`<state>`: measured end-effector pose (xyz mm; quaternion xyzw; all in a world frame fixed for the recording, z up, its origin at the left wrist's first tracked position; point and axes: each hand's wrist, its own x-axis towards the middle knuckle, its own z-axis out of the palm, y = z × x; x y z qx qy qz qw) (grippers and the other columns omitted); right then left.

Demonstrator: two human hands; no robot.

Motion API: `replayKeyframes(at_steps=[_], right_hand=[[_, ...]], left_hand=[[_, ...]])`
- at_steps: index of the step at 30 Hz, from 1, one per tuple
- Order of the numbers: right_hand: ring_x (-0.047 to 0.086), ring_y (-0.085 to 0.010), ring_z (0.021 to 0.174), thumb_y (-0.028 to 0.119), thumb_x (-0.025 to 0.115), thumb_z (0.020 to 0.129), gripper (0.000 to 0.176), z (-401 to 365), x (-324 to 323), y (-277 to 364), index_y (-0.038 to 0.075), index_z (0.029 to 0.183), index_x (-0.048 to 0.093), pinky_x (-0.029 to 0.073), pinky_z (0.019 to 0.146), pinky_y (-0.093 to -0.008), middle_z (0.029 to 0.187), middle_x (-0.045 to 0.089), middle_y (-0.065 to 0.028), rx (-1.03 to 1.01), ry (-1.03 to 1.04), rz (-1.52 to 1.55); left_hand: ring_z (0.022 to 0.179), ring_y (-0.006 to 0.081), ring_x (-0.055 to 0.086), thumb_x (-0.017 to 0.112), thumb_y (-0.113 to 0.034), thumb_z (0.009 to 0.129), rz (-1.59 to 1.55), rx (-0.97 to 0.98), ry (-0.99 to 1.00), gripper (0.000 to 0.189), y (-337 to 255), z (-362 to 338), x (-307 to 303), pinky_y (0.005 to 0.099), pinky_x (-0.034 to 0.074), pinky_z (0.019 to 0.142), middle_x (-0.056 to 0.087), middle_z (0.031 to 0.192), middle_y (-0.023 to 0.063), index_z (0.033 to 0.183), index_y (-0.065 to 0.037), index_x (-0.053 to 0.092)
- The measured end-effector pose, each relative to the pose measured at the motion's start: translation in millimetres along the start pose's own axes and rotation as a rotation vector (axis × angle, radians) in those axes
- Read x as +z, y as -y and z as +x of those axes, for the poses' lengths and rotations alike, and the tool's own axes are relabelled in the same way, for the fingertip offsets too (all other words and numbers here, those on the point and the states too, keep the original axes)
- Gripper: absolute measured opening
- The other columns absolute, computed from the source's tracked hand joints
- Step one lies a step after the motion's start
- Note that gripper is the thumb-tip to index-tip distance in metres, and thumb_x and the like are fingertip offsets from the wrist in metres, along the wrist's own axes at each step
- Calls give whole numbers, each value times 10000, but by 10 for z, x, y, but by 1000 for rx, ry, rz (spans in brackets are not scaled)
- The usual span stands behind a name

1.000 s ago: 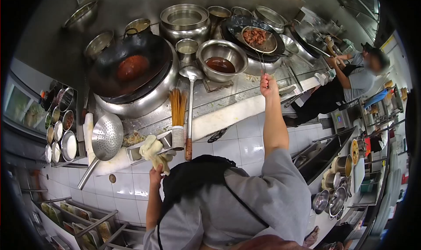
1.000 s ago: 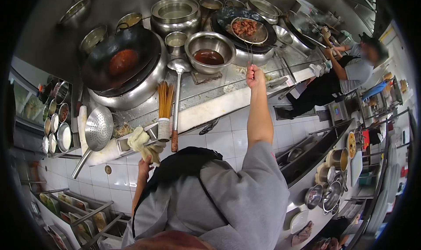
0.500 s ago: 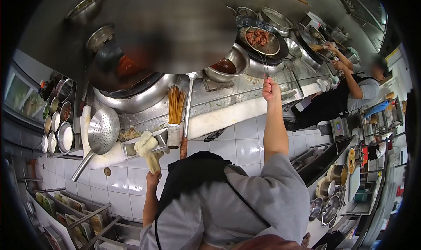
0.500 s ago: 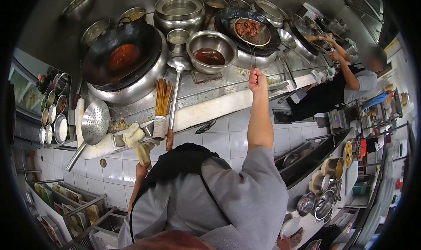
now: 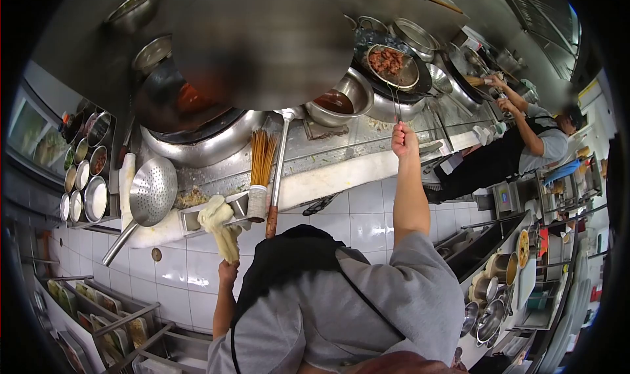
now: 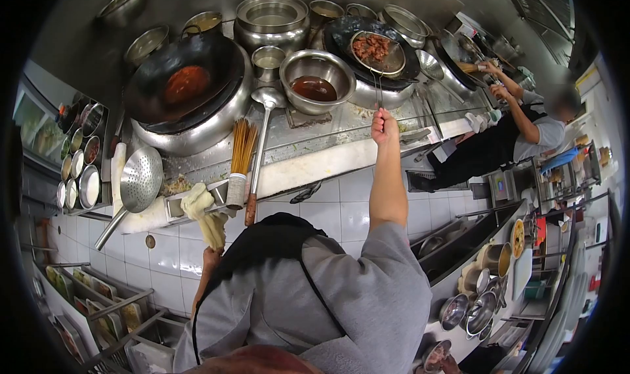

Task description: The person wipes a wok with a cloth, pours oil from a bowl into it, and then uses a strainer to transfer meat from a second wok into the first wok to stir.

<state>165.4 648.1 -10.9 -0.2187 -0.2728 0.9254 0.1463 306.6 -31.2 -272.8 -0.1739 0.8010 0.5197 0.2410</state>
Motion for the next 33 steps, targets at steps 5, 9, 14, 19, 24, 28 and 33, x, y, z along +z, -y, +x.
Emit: replayKeyframes(at_steps=[5,9,14,19,24,28,33], right_hand=[[373,-44,442,69,508,937,31,-85,361,107,58,937,537,268,316,-172,678,506,-5,-77,-38,-185],[382,-39,443,71,537,913,34,-299,696,34,86,910,507,274,322,-169,669,507,3,-4,227,-228],[372,-30,440,107,494,954,186,-644,1455,-465,41,1119,547,266,317,-164,695,507,-17,97,378,-265],[395,-53,433,69,546,924,129,-696,1977,-1244,45,1049,530,260,320,-179,678,524,-29,116,367,-501],[401,-68,395,43,546,901,88,-739,2375,-1908,27,977,587,264,325,-208,600,525,-25,71,380,-837],[479,-97,422,54,541,886,198,-725,2602,-2220,-28,1034,644,354,378,-254,601,583,-46,-118,404,-1191],[539,-119,458,76,553,884,367,-604,2649,-2323,-58,1224,574,423,449,-284,628,629,-74,-514,425,-1451]], left_hand=[[833,386,647,653,-235,740,333,53,4,260,547,9,-68,454,514,741,661,826,233,788,21,662],[878,407,633,696,-323,732,546,109,87,353,698,-18,-130,456,511,773,664,873,241,828,15,668],[887,380,641,710,-324,728,709,108,61,348,1196,175,-12,437,511,799,670,891,227,835,5,672],[859,335,662,682,-293,728,302,-47,-80,298,394,-166,-17,408,519,786,686,850,189,824,-11,676],[846,331,667,680,-296,731,219,-60,-115,307,493,-219,72,403,518,770,689,834,185,848,-13,680],[853,343,663,684,-290,713,257,-71,-98,318,842,-346,115,402,520,776,689,842,192,840,1,681],[855,339,663,686,-282,701,209,-227,-100,310,1161,-599,113,401,522,776,692,850,183,819,4,682]])
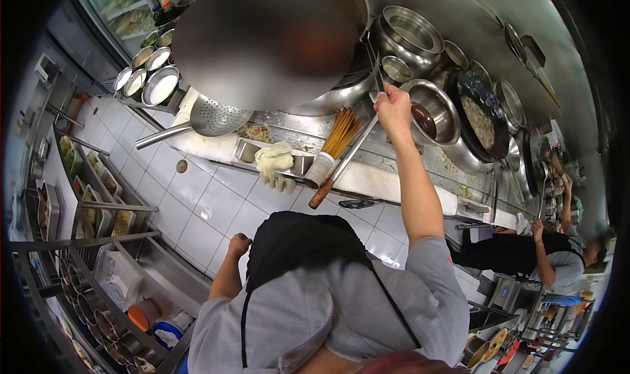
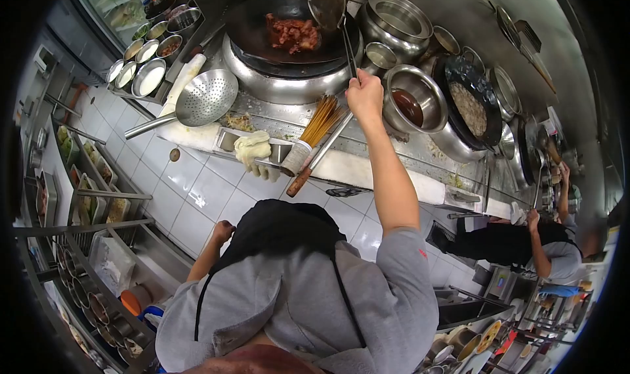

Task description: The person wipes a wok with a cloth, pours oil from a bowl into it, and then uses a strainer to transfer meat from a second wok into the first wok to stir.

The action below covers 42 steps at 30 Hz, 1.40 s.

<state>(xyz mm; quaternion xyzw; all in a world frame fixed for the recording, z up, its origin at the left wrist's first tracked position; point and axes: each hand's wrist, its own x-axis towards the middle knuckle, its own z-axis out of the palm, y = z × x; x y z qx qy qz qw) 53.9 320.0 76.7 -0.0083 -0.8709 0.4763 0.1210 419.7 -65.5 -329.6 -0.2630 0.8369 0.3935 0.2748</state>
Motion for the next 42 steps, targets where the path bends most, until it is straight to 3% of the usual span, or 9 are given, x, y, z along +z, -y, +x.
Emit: replayKeyframes(at_steps=[15,16,21,23,25,29,32,35,42], right_hand=[[406,-64,427,14,537,892,79,-161,-423,-119,39,961,510,256,332,-202,645,544,-47,499,177,931],[405,-66,432,10,535,893,106,-162,-463,-208,37,986,490,258,331,-203,657,544,-53,521,188,977],[388,-43,442,68,542,912,122,-187,-728,-562,77,1013,475,255,328,-168,689,533,-33,613,331,1324],[382,-30,442,86,531,921,80,-187,-912,-541,84,988,486,255,325,-158,687,526,-18,594,289,1359],[382,-30,441,93,524,924,61,-149,-1208,-500,89,969,484,259,324,-156,688,524,-16,566,247,1352],[410,-51,467,91,512,925,179,346,-1865,-647,43,1096,491,289,335,-165,712,546,-40,490,-28,1144],[427,-86,453,17,525,889,417,886,-2285,-608,-6,1285,398,301,341,-199,685,558,-61,352,-246,826],[462,-65,480,63,556,879,313,1620,-2641,-886,6,1186,548,319,347,-205,752,599,-80,295,-280,428],[637,-389,995,135,620,810,241,2873,-2704,-1662,7,1011,658,512,868,-462,1028,660,-238,82,-214,-972]], left_hand=[[905,388,643,644,-312,740,53,135,28,339,-617,209,-228,447,510,806,669,891,235,842,10,671],[595,221,636,660,-197,732,76,284,-29,226,-519,425,-128,344,513,605,655,661,145,764,25,639],[553,187,615,667,-178,744,59,375,3,197,-668,546,-93,337,500,545,633,621,110,772,15,637],[840,383,655,656,-290,750,60,241,93,308,-679,530,-111,442,520,744,671,826,221,811,12,658],[816,385,654,674,-270,738,33,231,105,300,-589,573,-75,433,518,729,667,804,220,804,21,649],[858,413,633,625,-289,746,285,230,121,311,-350,524,-147,475,501,790,660,829,237,765,19,667],[770,391,633,647,-290,693,646,580,87,286,-72,583,-169,476,500,710,656,777,218,666,-5,656],[454,227,546,641,-172,716,-21,-125,-12,200,-682,1,-208,362,453,472,609,569,126,626,7,630],[486,171,542,654,-181,775,-201,-166,-73,248,-1324,-358,270,331,439,483,604,559,84,631,21,641]])
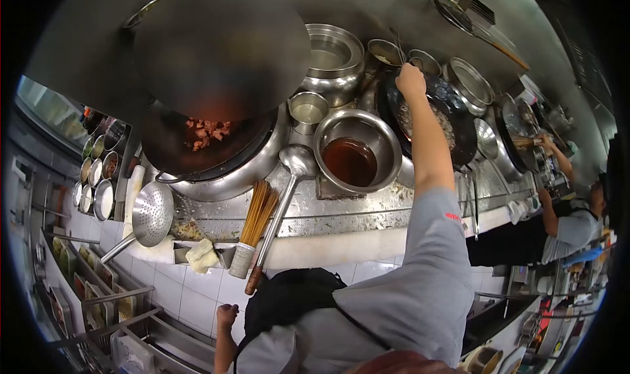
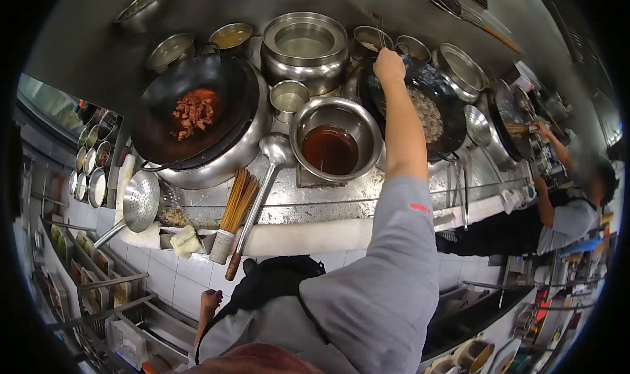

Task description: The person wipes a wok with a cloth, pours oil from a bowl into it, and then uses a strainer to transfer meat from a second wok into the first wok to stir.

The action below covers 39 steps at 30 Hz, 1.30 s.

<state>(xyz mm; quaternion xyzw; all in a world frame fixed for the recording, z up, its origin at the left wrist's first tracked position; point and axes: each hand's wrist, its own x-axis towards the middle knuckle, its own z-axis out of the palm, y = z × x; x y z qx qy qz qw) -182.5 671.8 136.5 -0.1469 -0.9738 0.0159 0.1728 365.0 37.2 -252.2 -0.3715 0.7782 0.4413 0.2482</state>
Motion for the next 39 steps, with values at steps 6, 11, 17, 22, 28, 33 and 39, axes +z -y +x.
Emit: replayKeyframes(at_steps=[6,11,17,22,28,33,39], right_hand=[[634,-392,994,126,595,821,227,311,291,-161,0,1003,642,516,848,-466,1033,656,-240,-38,30,3],[636,-396,984,138,570,824,213,-48,-107,-290,-1,954,664,517,849,-463,995,662,-246,46,-67,70],[584,-159,497,43,523,855,273,-1463,-450,-466,1,1108,617,448,396,-272,679,629,-97,267,85,1257],[413,-36,401,122,577,913,308,-3154,-451,-289,25,1204,544,298,327,-163,636,557,-2,578,147,1748],[409,-11,406,135,605,888,46,-4243,-159,-190,96,883,582,315,308,-152,669,566,19,630,429,1885],[579,-108,562,394,525,956,455,-4458,-206,-322,22,1215,553,442,419,-152,941,666,-142,845,308,1974],[591,-162,599,425,475,969,358,-5347,669,-554,91,1029,588,530,514,-221,870,653,-87,1223,-107,1982]], left_hand=[[544,147,573,677,-240,823,8,156,27,320,-494,-490,266,331,458,535,629,584,93,659,35,663],[534,155,569,667,-245,820,338,197,121,346,-525,-347,194,351,451,534,613,554,107,624,39,653],[596,302,626,584,-263,845,897,765,165,303,-217,506,-79,438,486,562,636,652,126,602,-85,613],[662,310,652,709,-193,697,444,506,119,208,-676,688,-314,405,518,656,647,677,176,667,-2,632],[744,358,659,577,-195,773,565,554,208,217,-238,1287,-577,443,530,691,670,753,196,674,-25,669],[809,331,655,612,-198,755,730,692,246,145,198,1383,-997,407,532,732,682,825,158,741,-92,710],[735,263,669,632,-164,740,422,503,292,152,569,1372,-1390,357,539,714,696,784,121,796,-50,716]])
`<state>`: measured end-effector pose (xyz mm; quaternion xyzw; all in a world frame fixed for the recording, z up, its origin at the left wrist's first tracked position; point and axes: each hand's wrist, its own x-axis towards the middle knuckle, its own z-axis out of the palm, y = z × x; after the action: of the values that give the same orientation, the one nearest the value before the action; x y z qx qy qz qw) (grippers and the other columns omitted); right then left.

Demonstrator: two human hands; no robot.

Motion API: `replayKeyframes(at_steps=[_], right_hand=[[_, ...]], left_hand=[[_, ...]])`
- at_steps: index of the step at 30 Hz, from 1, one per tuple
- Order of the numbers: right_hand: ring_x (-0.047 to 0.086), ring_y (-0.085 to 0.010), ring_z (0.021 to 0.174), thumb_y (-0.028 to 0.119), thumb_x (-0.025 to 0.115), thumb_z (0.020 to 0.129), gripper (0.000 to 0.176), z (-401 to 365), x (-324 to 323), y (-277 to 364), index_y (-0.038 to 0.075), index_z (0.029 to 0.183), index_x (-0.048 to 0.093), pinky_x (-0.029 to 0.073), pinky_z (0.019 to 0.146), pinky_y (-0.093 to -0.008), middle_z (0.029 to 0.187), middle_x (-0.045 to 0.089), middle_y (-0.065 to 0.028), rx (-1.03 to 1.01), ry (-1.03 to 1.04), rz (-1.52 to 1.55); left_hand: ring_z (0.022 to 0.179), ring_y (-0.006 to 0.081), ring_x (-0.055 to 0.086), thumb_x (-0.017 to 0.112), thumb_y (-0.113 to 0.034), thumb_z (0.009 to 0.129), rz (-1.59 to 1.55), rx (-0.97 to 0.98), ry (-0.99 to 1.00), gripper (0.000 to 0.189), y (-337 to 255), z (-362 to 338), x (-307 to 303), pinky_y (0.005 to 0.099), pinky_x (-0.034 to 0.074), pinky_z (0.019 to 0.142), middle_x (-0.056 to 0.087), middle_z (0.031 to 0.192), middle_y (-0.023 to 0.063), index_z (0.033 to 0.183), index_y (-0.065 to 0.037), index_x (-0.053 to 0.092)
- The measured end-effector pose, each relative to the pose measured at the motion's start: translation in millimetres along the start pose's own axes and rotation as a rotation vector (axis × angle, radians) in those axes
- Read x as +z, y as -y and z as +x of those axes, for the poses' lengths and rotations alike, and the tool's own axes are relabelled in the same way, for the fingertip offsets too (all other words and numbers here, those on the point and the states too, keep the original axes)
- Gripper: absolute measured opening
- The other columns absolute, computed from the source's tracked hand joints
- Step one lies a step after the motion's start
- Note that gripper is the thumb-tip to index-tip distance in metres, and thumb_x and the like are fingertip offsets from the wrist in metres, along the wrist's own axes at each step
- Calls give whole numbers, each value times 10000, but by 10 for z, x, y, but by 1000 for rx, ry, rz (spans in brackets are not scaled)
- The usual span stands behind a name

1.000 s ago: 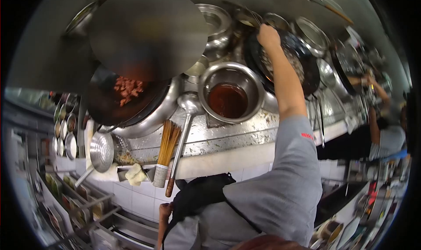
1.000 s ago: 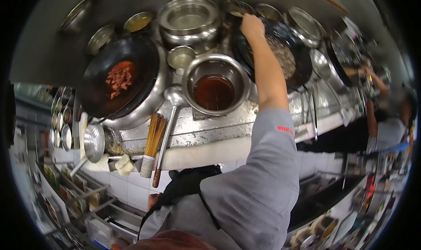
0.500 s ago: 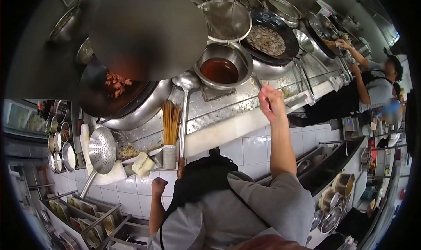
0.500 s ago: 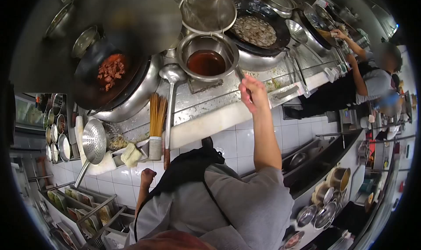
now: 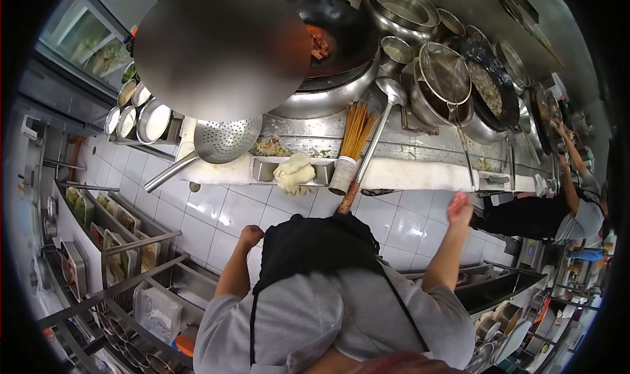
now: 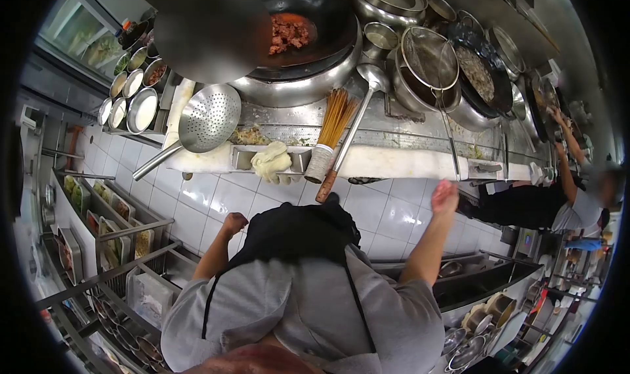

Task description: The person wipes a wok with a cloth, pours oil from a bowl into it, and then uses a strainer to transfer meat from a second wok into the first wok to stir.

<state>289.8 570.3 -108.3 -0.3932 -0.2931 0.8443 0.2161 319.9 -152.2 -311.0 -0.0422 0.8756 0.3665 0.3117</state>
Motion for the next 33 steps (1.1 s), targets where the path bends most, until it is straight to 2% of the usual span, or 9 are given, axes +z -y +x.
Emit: replayKeyframes(at_steps=[3,6,12,14,19,23,27,30,33], right_hand=[[537,-141,541,179,475,918,259,48,-538,-864,172,661,497,454,444,-234,572,476,13,245,116,-189],[609,-194,659,125,566,859,61,213,-629,-2009,92,909,579,513,552,-303,754,623,-73,569,118,-410],[608,-299,922,319,436,956,317,321,224,-3554,94,1160,524,515,813,-456,1069,597,-102,652,297,-420],[610,-299,926,334,432,957,329,336,509,-3715,91,1159,526,517,810,-453,1066,600,-104,629,310,-340],[614,-299,935,371,421,960,362,152,775,-3893,86,1156,530,521,802,-444,1058,608,-108,606,305,-191],[617,-300,943,401,413,962,390,-67,785,-4022,82,1153,533,523,796,-438,1051,614,-110,557,291,-109],[620,-300,951,430,404,964,420,-205,728,-4037,78,1150,536,526,790,-431,1044,620,-113,481,277,-71],[622,-300,957,452,398,966,442,-362,579,-3823,75,1148,539,529,786,-426,1039,625,-116,432,265,-98],[630,-289,916,475,382,967,455,-771,608,-3436,84,1123,555,537,738,-410,995,630,-116,507,215,-190]], left_hand=[[633,164,617,643,-103,743,-437,-241,-60,122,-527,-351,-232,293,511,613,650,655,69,742,15,676],[562,147,586,662,-137,779,-636,-299,8,158,-869,-421,-392,269,482,543,640,646,60,701,0,656],[488,98,524,654,-200,844,-367,-112,150,203,-2329,-676,-1028,249,434,479,600,611,19,761,-16,638],[487,93,522,658,-175,848,-264,34,33,163,-2805,-703,-1187,252,437,483,583,596,14,791,-24,637],[957,277,589,755,-237,734,426,568,-523,437,-3572,-468,-1356,418,467,829,617,1056,173,1078,-16,600],[1082,355,519,772,-426,656,837,477,-438,862,-3605,-166,-1218,497,365,968,582,1134,190,1313,17,435],[1066,316,548,775,-401,667,918,425,-301,820,-3527,-3,-1199,446,408,927,598,1096,178,1277,38,448],[998,320,588,771,-378,674,790,522,-283,769,-3366,150,-1268,431,450,876,612,1065,180,1258,20,470],[979,283,620,742,-284,751,92,559,-32,621,-3312,145,-1588,396,497,834,627,1029,173,1239,8,493]])
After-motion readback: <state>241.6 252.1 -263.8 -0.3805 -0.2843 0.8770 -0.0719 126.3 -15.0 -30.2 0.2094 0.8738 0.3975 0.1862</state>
